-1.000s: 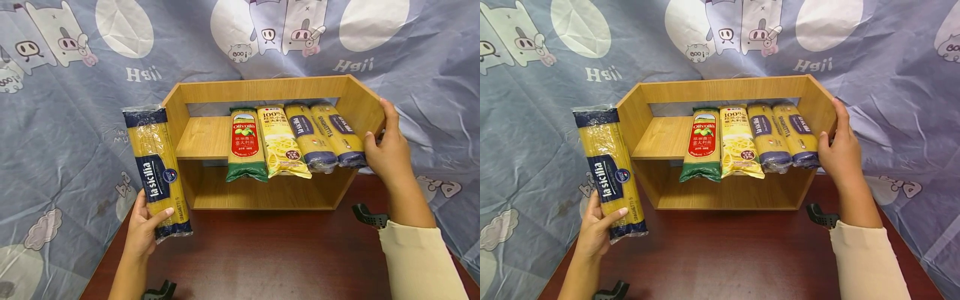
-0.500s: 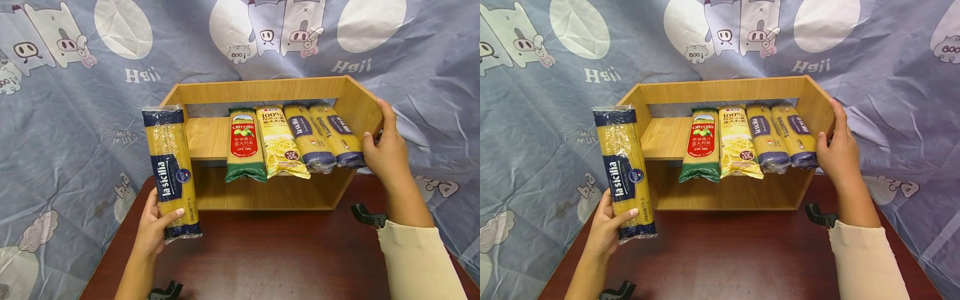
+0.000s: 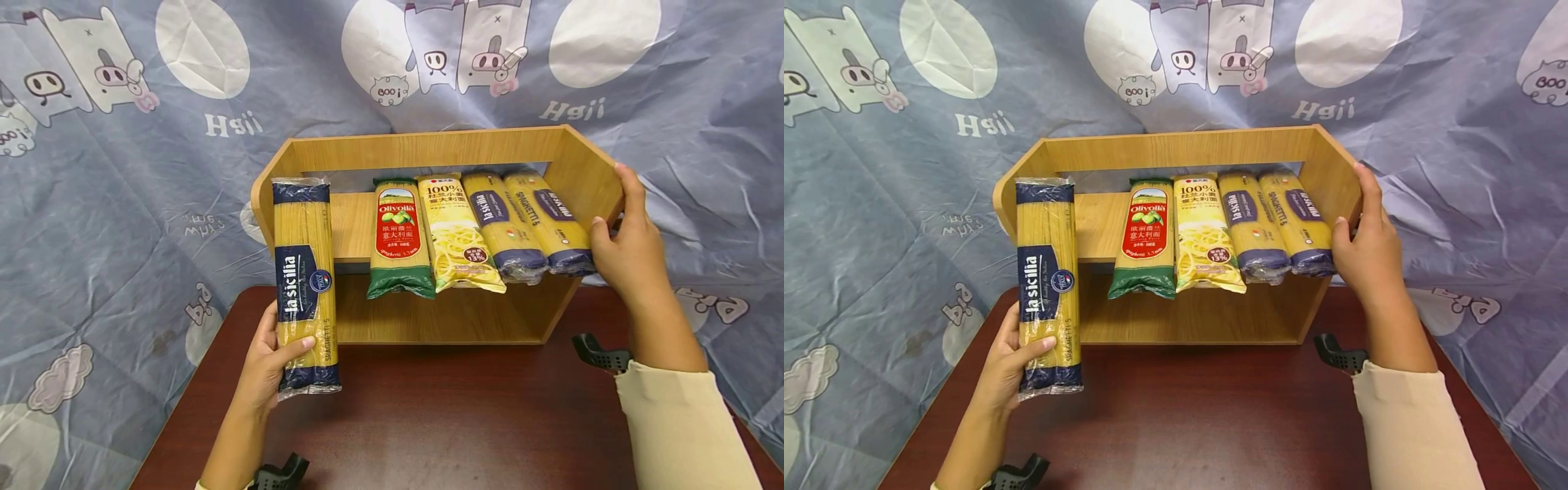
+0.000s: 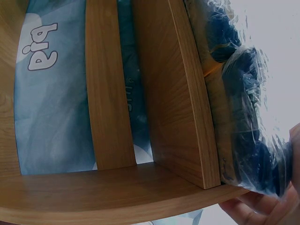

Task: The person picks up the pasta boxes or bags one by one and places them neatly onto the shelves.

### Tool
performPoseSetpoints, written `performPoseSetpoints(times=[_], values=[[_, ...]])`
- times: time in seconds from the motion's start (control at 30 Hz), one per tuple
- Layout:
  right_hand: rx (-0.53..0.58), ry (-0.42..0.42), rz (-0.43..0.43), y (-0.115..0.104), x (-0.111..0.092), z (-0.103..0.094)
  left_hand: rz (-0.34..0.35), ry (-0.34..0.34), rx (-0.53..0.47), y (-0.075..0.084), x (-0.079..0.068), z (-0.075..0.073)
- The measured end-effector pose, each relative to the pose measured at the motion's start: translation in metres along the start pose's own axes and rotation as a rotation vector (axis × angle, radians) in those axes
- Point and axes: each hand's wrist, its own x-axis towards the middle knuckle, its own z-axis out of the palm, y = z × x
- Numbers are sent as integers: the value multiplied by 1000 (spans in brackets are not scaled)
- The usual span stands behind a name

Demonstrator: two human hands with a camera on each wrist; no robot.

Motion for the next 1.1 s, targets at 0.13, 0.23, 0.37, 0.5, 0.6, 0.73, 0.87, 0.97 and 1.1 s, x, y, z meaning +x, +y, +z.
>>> performPoseSetpoints(times=[0.13, 0.23, 0.37, 0.5, 0.6, 0.73, 0.87, 0.97, 1.1], values=[[3, 0, -3, 0, 0, 0, -12, 2, -17, -2, 2, 2], [8, 1, -3, 0, 0, 0, -19, -12, -36, -2, 3, 4], [11, 0, 1, 0, -1, 0, -38, -39, -74, -1, 4, 6], [11, 2, 0, -1, -1, 1, -66, -74, -125, 0, 4, 7], [15, 3, 3, -2, -1, 1, -68, -112, -152, 2, 3, 8], [20, 4, 13, -1, -1, 1, -46, -160, -171, 6, 4, 10], [22, 10, 8, 0, 0, 2, -38, -185, -183, 9, 5, 11], [23, 14, 2, -1, 0, 2, -34, -195, -188, 11, 7, 13], [20, 7, 3, 0, 0, 2, -39, -204, -192, 13, 10, 15]])
